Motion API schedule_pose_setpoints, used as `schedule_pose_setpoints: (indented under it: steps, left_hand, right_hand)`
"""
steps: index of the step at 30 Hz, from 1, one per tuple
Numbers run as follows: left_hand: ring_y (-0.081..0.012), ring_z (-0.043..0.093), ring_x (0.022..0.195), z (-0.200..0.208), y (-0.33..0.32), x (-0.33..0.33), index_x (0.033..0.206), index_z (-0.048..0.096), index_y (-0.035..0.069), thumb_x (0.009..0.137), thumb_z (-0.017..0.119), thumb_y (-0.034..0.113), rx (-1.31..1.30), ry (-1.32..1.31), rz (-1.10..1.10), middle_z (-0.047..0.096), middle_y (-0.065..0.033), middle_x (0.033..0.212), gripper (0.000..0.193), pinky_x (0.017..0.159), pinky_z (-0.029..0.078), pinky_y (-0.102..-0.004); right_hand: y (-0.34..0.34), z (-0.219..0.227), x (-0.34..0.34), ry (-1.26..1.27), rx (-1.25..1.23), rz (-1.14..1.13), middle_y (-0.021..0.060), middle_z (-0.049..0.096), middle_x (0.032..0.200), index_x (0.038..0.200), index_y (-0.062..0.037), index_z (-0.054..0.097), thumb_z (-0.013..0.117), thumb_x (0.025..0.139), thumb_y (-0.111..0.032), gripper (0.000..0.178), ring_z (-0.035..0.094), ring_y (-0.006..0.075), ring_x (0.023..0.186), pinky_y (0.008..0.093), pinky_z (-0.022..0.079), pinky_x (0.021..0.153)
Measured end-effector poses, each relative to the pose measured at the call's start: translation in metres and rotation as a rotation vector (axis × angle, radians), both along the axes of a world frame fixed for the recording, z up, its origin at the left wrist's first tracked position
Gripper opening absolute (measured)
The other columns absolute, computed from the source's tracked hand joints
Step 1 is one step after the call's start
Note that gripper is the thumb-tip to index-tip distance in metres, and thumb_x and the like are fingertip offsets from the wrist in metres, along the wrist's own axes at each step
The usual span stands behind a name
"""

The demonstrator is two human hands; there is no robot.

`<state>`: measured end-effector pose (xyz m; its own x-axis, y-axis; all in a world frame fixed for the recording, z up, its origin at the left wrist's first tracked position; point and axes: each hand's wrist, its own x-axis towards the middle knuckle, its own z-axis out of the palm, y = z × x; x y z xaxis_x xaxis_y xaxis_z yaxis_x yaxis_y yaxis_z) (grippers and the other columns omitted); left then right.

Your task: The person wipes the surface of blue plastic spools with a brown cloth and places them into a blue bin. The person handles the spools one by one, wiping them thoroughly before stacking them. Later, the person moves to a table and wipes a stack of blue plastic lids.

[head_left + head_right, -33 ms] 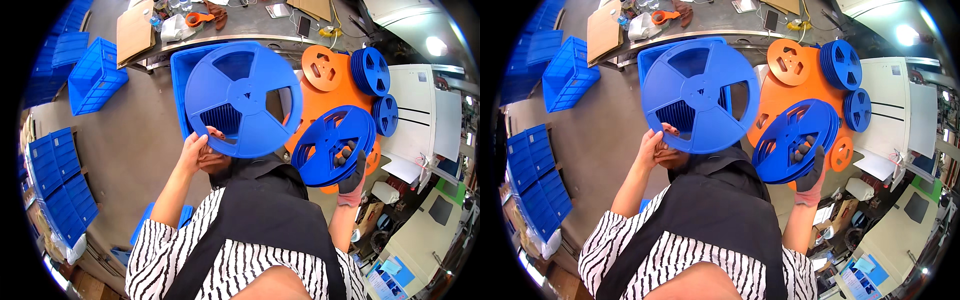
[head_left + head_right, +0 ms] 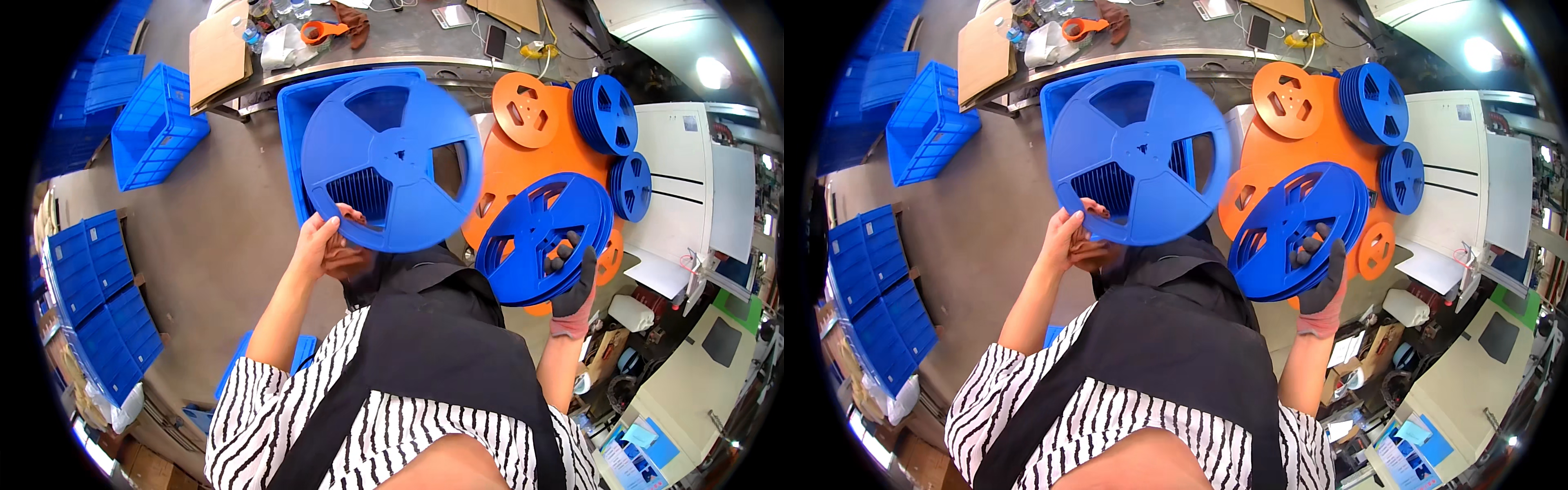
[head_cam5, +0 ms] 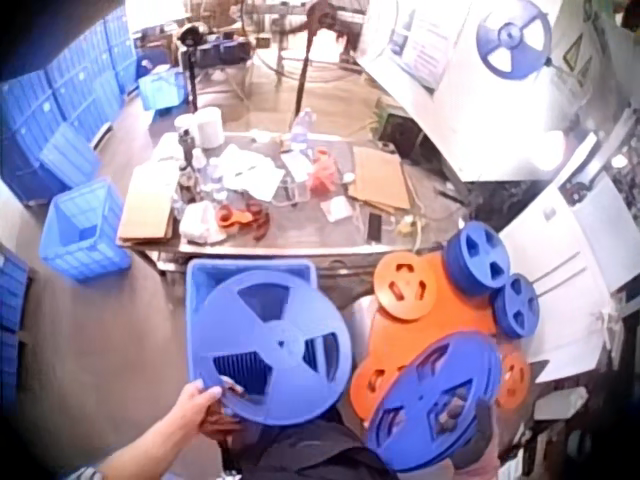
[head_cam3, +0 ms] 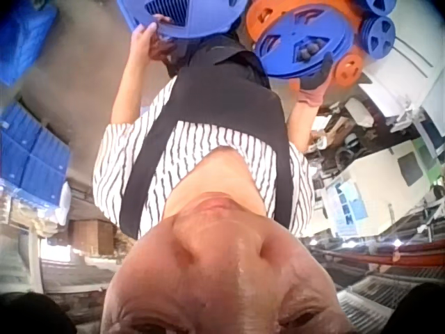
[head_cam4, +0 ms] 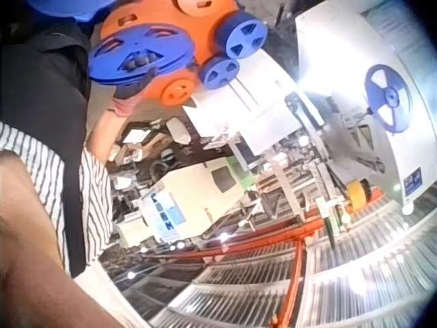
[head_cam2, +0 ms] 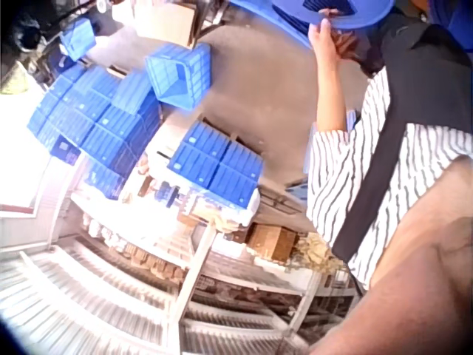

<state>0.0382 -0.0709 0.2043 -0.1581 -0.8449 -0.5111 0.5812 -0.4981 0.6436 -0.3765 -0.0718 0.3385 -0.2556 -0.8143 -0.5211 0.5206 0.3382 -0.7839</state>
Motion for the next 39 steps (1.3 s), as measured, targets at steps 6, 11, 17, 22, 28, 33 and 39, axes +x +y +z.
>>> schedule_pose_setpoints:
  steps: [6,11,17,22,28,33,39]
  left_hand:
    - [-0.0149,0.061,0.086,-0.069,-0.069,-0.038,0.107,0.057,0.003,0.094,0.046,0.008,0.142,-0.485,-0.13,0.064,-0.0093,0.099,0.019,0.074,0.052,-0.0294]
    - [-0.01,0.052,0.052,-0.152,-0.117,-0.09,0.096,0.062,0.007,0.092,0.046,0.009,0.185,-0.748,-0.059,0.058,-0.0032,0.068,0.016,0.043,0.043,-0.0274]
    - [-0.0144,0.055,0.056,-0.192,-0.139,-0.131,0.093,0.065,0.006,0.09,0.049,0.01,0.16,-0.915,-0.141,0.06,-0.0061,0.069,0.016,0.054,0.047,-0.0311]
    - [-0.0149,0.057,0.06,-0.209,-0.147,-0.153,0.093,0.064,0.005,0.09,0.05,0.012,0.19,-0.995,-0.215,0.06,-0.0064,0.072,0.016,0.058,0.049,-0.0328]
    - [-0.0218,0.061,0.065,-0.236,-0.152,-0.153,0.096,0.063,0.004,0.088,0.054,0.014,0.114,-1.229,-0.435,0.061,-0.0107,0.073,0.015,0.061,0.05,-0.037]
    - [-0.024,0.065,0.071,-0.228,-0.128,-0.136,0.1,0.063,0.005,0.088,0.053,0.014,0.09,-1.091,-0.31,0.063,-0.0126,0.078,0.018,0.066,0.052,-0.0377]
    - [-0.0223,0.065,0.061,-0.137,-0.124,-0.146,0.1,0.062,0.006,0.091,0.048,0.01,0.225,-0.946,-0.25,0.062,-0.0114,0.074,0.017,0.055,0.056,-0.0342]
  right_hand:
    - [0.003,-0.009,-0.003,0.085,0.112,-0.065,0.0079,0.061,0.088,0.127,-0.0008,0.048,0.051,0.099,-0.037,0.046,0.057,0.0163,0.074,0.0345,0.05,0.076]
    - [0.006,-0.023,-0.023,0.06,0.152,-0.071,0.0081,0.059,0.088,0.126,-0.0012,0.046,0.051,0.099,-0.038,0.046,0.056,0.0167,0.074,0.0341,0.048,0.076]
    - [0.004,-0.032,-0.039,0.027,0.173,-0.108,0.0082,0.059,0.088,0.125,-0.0022,0.048,0.053,0.098,-0.035,0.043,0.056,0.0173,0.074,0.0344,0.048,0.076]
    - [0.006,-0.043,-0.052,0.035,0.214,-0.11,0.009,0.061,0.087,0.125,-0.0028,0.049,0.055,0.097,-0.035,0.043,0.058,0.0184,0.074,0.0352,0.049,0.076]
    - [0.002,-0.041,-0.052,0.126,0.227,-0.059,0.0087,0.062,0.085,0.126,-0.0017,0.048,0.054,0.097,-0.038,0.047,0.059,0.0177,0.072,0.036,0.05,0.074]
    - [0.001,-0.038,-0.045,0.154,0.181,-0.067,0.0085,0.063,0.083,0.126,-0.0009,0.049,0.052,0.098,-0.039,0.048,0.06,0.0167,0.07,0.0364,0.051,0.074]
    - [0.005,-0.037,-0.03,0.099,0.149,-0.037,0.0079,0.063,0.083,0.126,-0.0019,0.049,0.049,0.099,-0.039,0.046,0.06,0.0168,0.07,0.0365,0.052,0.075]
